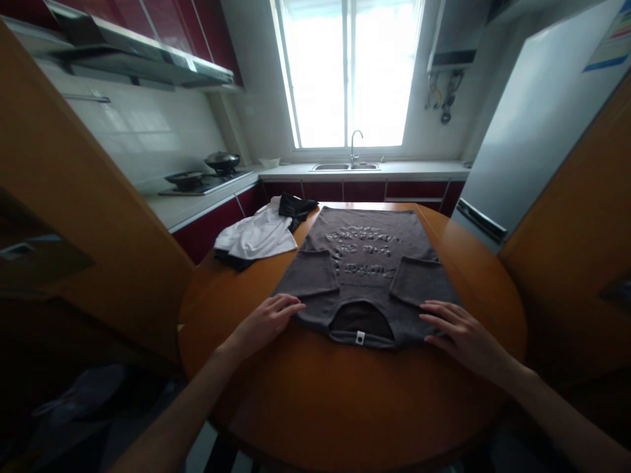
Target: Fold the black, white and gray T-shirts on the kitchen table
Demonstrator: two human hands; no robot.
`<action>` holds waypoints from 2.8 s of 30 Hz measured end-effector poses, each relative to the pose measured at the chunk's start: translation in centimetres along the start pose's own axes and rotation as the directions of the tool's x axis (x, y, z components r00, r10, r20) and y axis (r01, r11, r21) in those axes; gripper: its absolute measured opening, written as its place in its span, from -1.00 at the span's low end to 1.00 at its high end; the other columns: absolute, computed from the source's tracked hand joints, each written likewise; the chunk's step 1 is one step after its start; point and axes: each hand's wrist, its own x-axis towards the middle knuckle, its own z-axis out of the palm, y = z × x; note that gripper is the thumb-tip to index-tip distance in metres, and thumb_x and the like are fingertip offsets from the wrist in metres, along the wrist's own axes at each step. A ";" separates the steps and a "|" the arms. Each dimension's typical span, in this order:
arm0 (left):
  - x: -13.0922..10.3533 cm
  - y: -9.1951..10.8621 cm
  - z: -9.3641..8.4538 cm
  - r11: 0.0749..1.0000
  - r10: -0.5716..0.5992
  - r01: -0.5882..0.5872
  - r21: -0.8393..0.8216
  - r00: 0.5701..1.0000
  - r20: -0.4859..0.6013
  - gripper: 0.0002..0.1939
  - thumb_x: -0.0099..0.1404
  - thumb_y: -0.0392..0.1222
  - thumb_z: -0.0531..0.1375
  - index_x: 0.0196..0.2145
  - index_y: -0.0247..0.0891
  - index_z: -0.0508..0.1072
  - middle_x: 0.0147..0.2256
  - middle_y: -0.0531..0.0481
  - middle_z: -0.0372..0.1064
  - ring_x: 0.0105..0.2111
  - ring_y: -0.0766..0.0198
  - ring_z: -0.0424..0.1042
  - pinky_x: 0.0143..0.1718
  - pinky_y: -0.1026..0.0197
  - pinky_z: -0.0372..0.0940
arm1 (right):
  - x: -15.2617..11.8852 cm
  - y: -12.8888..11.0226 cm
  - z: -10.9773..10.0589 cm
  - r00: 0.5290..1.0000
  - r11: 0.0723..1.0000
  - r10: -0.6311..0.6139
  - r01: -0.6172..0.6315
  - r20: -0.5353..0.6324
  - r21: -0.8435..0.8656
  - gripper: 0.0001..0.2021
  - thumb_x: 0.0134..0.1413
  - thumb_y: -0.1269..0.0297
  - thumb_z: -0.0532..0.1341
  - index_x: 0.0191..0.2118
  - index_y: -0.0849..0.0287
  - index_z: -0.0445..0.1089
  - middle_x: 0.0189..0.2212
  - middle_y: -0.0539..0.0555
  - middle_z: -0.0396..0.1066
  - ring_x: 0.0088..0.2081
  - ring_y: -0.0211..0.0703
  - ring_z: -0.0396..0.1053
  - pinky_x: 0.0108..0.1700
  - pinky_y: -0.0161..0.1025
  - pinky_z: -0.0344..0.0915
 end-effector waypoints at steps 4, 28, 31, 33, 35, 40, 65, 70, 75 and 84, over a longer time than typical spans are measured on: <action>0.1 -0.5 -0.4 0.999 -0.017 0.015 0.037 0.999 0.046 -0.25 0.29 -0.56 0.04 0.34 -0.01 0.22 0.18 -0.08 0.30 0.17 0.14 0.31 0.22 0.02 0.28 | -0.4 -0.2 -1.0 0.997 0.997 -0.067 0.068 0.027 -0.045 -0.68 0.25 0.33 0.26 0.10 0.04 0.47 0.12 0.13 0.46 0.17 0.03 0.38 0.17 0.03 0.40; -1.2 -5.9 0.4 0.993 -0.019 0.010 -0.120 0.997 -0.071 -0.75 0.51 -0.19 0.08 -0.05 -0.18 0.56 -0.11 -0.09 0.52 -0.09 0.21 0.50 -0.01 0.14 0.41 | -2.7 1.5 -1.4 0.999 0.971 0.042 -0.048 -0.031 -0.235 -0.70 0.32 0.41 0.10 0.02 0.09 0.50 -0.01 0.12 0.55 0.01 0.04 0.49 0.08 0.03 0.41; -1.5 -5.9 0.3 0.989 -0.021 0.009 -0.145 0.996 -0.085 -0.73 0.51 -0.20 0.07 -0.05 -0.17 0.57 -0.10 -0.09 0.54 -0.08 0.21 0.51 0.01 0.14 0.42 | -2.5 1.6 -1.6 0.996 0.974 0.065 -0.078 -0.069 -0.212 -0.72 0.34 0.36 0.09 0.00 0.09 0.53 -0.07 0.12 0.59 -0.05 0.02 0.53 0.04 0.01 0.44; -1.7 -5.8 0.2 0.987 -0.021 0.007 -0.160 0.996 -0.087 -0.73 0.51 -0.21 0.07 -0.06 -0.16 0.58 -0.09 -0.10 0.54 -0.06 0.21 0.51 0.02 0.14 0.41 | -2.5 1.6 -1.7 0.995 0.977 0.066 -0.079 -0.076 -0.196 -0.72 0.34 0.36 0.10 -0.01 0.09 0.53 -0.11 0.11 0.60 -0.08 0.00 0.54 0.02 -0.02 0.45; -1.8 -5.7 0.0 0.983 -0.025 0.009 -0.181 0.996 -0.086 -0.73 0.51 -0.23 0.07 -0.07 -0.16 0.58 -0.08 -0.10 0.54 -0.05 0.21 0.51 0.02 0.15 0.42 | -2.6 1.6 -1.8 0.996 0.980 0.057 -0.069 -0.069 -0.187 -0.72 0.33 0.38 0.10 -0.01 0.09 0.53 -0.10 0.11 0.60 -0.08 -0.01 0.54 0.02 -0.03 0.45; -2.2 -4.8 -0.9 0.972 -0.048 0.029 -0.234 0.996 -0.076 -0.71 0.51 -0.27 0.04 -0.08 -0.17 0.58 -0.08 -0.11 0.54 -0.06 0.22 0.52 0.00 0.18 0.42 | -3.2 1.7 -2.2 0.999 0.983 0.028 -0.034 -0.038 -0.182 -0.71 0.32 0.42 0.10 0.01 0.11 0.52 -0.08 0.12 0.59 -0.06 -0.01 0.54 0.03 -0.03 0.46; 0.1 -4.1 -10.7 0.744 -0.294 0.450 -0.494 0.884 0.363 -0.68 0.31 0.05 0.25 -0.19 -0.25 0.63 -0.26 -0.06 0.59 -0.30 0.17 0.52 -0.27 0.27 0.41 | 0.1 2.2 -10.5 0.907 0.795 0.349 -0.420 0.236 0.438 -0.69 0.25 -0.01 0.21 -0.20 0.12 0.55 -0.31 0.12 0.56 -0.29 -0.02 0.52 -0.26 -0.18 0.47; 3.1 -8.1 -5.8 0.738 -0.446 0.465 -0.489 0.880 0.164 -0.53 0.21 0.19 0.28 -0.20 -0.30 0.63 -0.25 -0.10 0.60 -0.25 0.09 0.54 -0.18 0.18 0.42 | 3.9 6.6 -6.9 0.871 0.736 0.441 -0.489 0.217 0.468 -0.53 0.12 -0.17 0.24 -0.20 0.19 0.57 -0.29 0.14 0.58 -0.26 0.01 0.51 -0.24 -0.16 0.43; 3.6 -9.2 -1.8 0.663 -0.502 0.534 -0.524 0.837 0.219 -0.46 0.17 0.30 0.26 -0.24 -0.26 0.65 -0.25 -0.11 0.61 -0.23 0.04 0.56 -0.22 0.20 0.41 | 4.3 9.5 -3.4 0.744 0.628 0.592 -0.667 0.311 0.402 -0.44 -0.12 -0.27 0.32 -0.29 0.20 0.60 -0.31 0.17 0.61 -0.25 0.04 0.52 -0.21 -0.17 0.40; 4.5 -10.6 -4.7 0.578 -0.482 0.607 -0.545 0.793 0.373 -0.54 0.07 0.25 0.36 -0.27 -0.17 0.69 -0.25 -0.07 0.63 -0.21 -0.01 0.57 -0.17 0.16 0.44 | 4.4 11.5 -3.5 0.647 0.453 0.671 -0.745 0.363 0.490 -0.54 -0.18 -0.15 0.38 -0.31 0.17 0.61 -0.33 0.15 0.61 -0.26 0.05 0.53 -0.21 -0.16 0.39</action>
